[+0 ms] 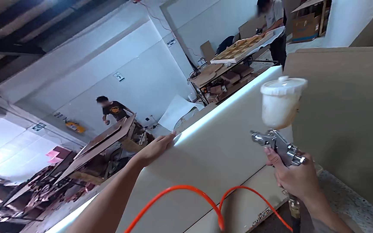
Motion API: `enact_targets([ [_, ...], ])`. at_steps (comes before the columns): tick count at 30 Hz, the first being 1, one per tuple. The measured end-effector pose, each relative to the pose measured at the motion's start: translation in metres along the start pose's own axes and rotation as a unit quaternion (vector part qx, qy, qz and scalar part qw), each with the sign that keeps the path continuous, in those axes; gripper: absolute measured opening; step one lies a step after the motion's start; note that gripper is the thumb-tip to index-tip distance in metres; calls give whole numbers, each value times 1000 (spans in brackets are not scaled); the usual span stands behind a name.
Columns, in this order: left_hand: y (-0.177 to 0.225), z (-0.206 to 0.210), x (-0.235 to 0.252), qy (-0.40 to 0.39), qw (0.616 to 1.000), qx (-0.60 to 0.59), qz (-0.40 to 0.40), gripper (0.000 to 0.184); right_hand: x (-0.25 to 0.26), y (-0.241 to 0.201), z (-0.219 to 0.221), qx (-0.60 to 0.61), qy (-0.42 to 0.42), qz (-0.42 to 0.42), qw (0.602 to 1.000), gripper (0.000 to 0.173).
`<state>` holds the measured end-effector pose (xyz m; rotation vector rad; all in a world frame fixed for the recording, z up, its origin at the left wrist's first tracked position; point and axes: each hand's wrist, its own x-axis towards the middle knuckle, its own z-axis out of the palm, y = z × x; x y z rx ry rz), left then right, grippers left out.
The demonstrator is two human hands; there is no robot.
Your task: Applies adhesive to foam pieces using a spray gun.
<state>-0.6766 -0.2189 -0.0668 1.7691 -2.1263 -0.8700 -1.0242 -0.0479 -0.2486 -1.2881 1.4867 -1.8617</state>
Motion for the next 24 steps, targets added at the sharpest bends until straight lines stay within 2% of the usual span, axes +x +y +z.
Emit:
enact_targets([
  [2, 12, 5, 18, -19, 999, -11, 32, 71, 5, 2, -15, 23, -20, 14, 999, 34],
  [4, 32, 15, 36, -35, 998, -3, 50, 69, 16, 9, -26, -33, 26, -21, 999, 32],
  [6, 52, 29, 52, -46, 998, 5, 51, 69, 24, 16, -40, -53, 43, -17, 998, 32],
  [10, 96, 54, 76, -60, 996, 29, 58, 70, 45, 21, -66, 71, -67, 59, 993, 33],
  [14, 131, 78, 83, -48, 997, 52, 44, 72, 92, 49, -92, 2, 9, -14, 1000, 32],
  [19, 146, 89, 89, -24, 998, 54, 6, 66, 147, 81, -143, 7, -8, -20, 1000, 31],
  [24, 148, 94, 88, -3, 999, 43, -23, 60, 190, 86, -167, 48, -40, -29, 998, 31],
])
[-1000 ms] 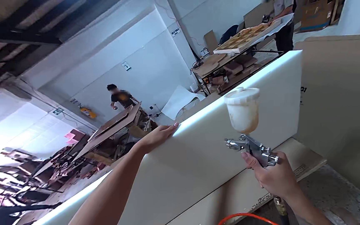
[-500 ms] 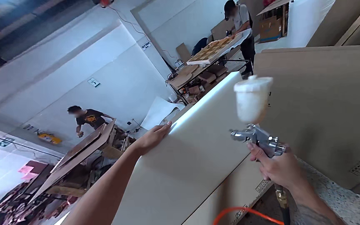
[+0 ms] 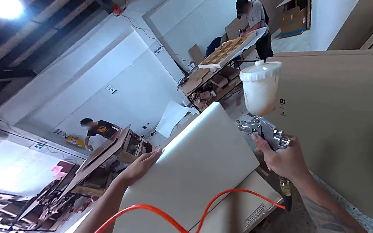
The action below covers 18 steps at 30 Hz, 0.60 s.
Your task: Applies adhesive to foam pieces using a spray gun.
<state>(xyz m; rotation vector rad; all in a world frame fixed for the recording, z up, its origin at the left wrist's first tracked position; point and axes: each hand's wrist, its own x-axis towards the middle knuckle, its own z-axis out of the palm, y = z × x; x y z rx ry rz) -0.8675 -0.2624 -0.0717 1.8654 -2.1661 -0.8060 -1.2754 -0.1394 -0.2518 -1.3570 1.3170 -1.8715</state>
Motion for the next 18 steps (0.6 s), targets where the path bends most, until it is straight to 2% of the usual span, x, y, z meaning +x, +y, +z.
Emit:
enact_targets([
  [5, 4, 0, -2, -14, 1000, -19, 9, 53, 9, 22, -9, -12, -15, 40, 999, 34],
  [10, 4, 3, -9, -3, 1000, -18, -3, 52, 23, 0, -11, 27, -26, 12, 999, 31],
  [14, -5, -3, -10, -8, 1000, 15, 22, 55, 8, -2, -1, 22, -38, 50, 998, 34],
  [18, -5, -3, -19, -20, 998, 26, 57, 55, 4, -28, 8, -3, -18, 26, 999, 31],
])
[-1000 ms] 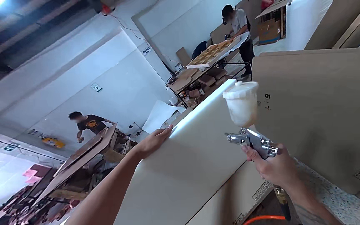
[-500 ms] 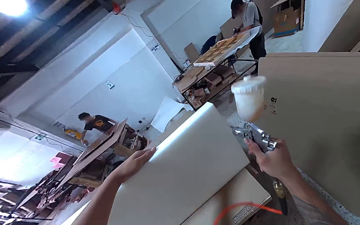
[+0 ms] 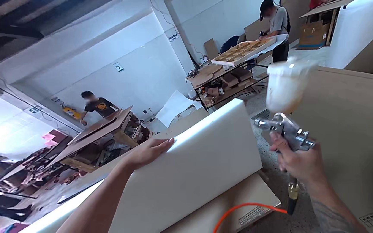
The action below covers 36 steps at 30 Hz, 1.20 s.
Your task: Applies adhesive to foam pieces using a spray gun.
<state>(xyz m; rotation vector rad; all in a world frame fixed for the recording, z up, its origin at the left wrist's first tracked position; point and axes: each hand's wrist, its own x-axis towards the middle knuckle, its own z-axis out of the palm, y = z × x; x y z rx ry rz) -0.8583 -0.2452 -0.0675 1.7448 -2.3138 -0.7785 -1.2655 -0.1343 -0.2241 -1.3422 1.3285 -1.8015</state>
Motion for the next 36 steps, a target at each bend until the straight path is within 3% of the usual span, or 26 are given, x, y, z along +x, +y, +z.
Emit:
enact_targets([
  [6, -22, -18, -19, -65, 993, 44, 92, 49, -54, -27, 62, 28, -19, 41, 999, 31],
  [11, -79, -43, -57, -93, 978, 105, 155, 49, -61, -56, 81, -64, 77, 15, 995, 36],
  [18, -182, -83, -133, -44, 976, 147, 153, 52, -142, -78, 168, 1, 4, 64, 998, 33],
  [22, -233, -99, -174, -33, 980, 138, 141, 50, -140, -93, 188, -58, 78, 43, 994, 37],
  [28, -285, -105, -218, 6, 975, 145, 169, 52, -162, -117, 222, -39, 75, 38, 996, 34],
  [33, -312, -113, -266, 16, 970, 182, 158, 46, -117, -108, 201, -161, 213, 62, 962, 51],
  [36, -323, -118, -307, 31, 975, 185, 119, 40, -140, -114, 212, -116, 185, 63, 974, 48],
])
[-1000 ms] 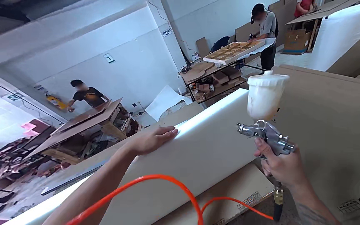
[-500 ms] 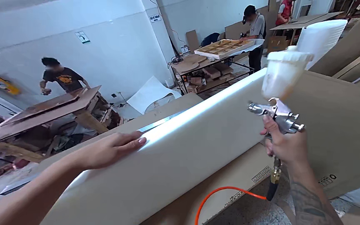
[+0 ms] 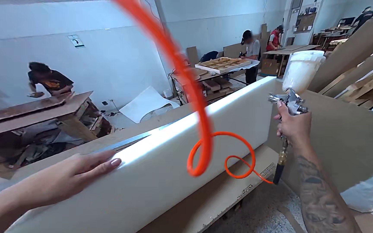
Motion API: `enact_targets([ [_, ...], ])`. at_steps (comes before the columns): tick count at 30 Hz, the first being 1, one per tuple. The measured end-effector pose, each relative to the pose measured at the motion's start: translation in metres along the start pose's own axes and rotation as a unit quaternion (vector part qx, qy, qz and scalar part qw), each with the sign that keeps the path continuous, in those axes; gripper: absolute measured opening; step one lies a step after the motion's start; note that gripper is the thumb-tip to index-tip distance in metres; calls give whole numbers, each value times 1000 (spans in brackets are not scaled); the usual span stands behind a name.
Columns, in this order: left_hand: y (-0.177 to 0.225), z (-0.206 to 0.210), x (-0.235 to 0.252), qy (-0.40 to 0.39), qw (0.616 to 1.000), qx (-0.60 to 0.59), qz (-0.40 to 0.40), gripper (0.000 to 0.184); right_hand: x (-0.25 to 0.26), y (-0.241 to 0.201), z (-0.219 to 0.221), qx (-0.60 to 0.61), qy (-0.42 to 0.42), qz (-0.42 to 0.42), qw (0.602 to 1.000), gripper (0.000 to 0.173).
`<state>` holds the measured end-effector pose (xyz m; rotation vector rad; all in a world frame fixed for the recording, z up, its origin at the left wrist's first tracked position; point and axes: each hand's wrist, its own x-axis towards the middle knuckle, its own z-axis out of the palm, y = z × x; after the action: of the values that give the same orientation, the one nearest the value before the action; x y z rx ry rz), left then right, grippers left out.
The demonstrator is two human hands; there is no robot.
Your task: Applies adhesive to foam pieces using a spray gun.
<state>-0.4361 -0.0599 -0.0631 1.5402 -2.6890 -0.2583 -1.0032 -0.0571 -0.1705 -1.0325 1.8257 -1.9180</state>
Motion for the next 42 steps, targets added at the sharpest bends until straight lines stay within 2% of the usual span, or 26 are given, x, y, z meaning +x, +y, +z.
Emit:
enact_targets([
  [4, -33, 7, -40, 43, 999, -10, 6, 53, -89, -25, 16, 108, -151, 2, 983, 33],
  [9, -52, 13, -60, 57, 998, 0, 5, 62, -137, -40, 28, 115, -147, 8, 982, 36],
  [13, -45, 11, -79, 59, 997, 42, 8, 61, -187, -58, 41, 145, -221, 10, 964, 31],
  [19, -51, 13, -90, 115, 991, 64, 29, 62, -233, -49, 36, 128, -87, -6, 988, 41],
  [21, -56, 13, -86, 125, 989, 71, 38, 62, -246, -46, 35, 125, -70, 1, 990, 40],
  [25, -55, 6, -96, 131, 986, 102, 3, 59, -272, -50, 31, 139, -106, -11, 984, 35],
  [29, -77, 9, -148, 61, 991, 91, -76, 70, -276, -49, 26, 115, -89, -46, 988, 33],
  [32, -97, 20, -173, 70, 990, 75, -95, 73, -286, -56, 35, 108, -107, -5, 988, 37],
  [35, -100, 18, -174, 74, 992, 59, -82, 69, -302, -69, 44, 147, -174, 33, 973, 34],
  [39, -104, 15, -170, 70, 994, 55, -70, 66, -306, -62, 57, 65, -100, -7, 993, 44],
  [40, -103, 14, -170, 67, 994, 49, -75, 66, -309, -64, 61, 67, -97, -7, 993, 45],
  [42, -102, 13, -169, 65, 993, 45, -83, 67, -321, -76, 67, 118, -150, 6, 982, 39],
])
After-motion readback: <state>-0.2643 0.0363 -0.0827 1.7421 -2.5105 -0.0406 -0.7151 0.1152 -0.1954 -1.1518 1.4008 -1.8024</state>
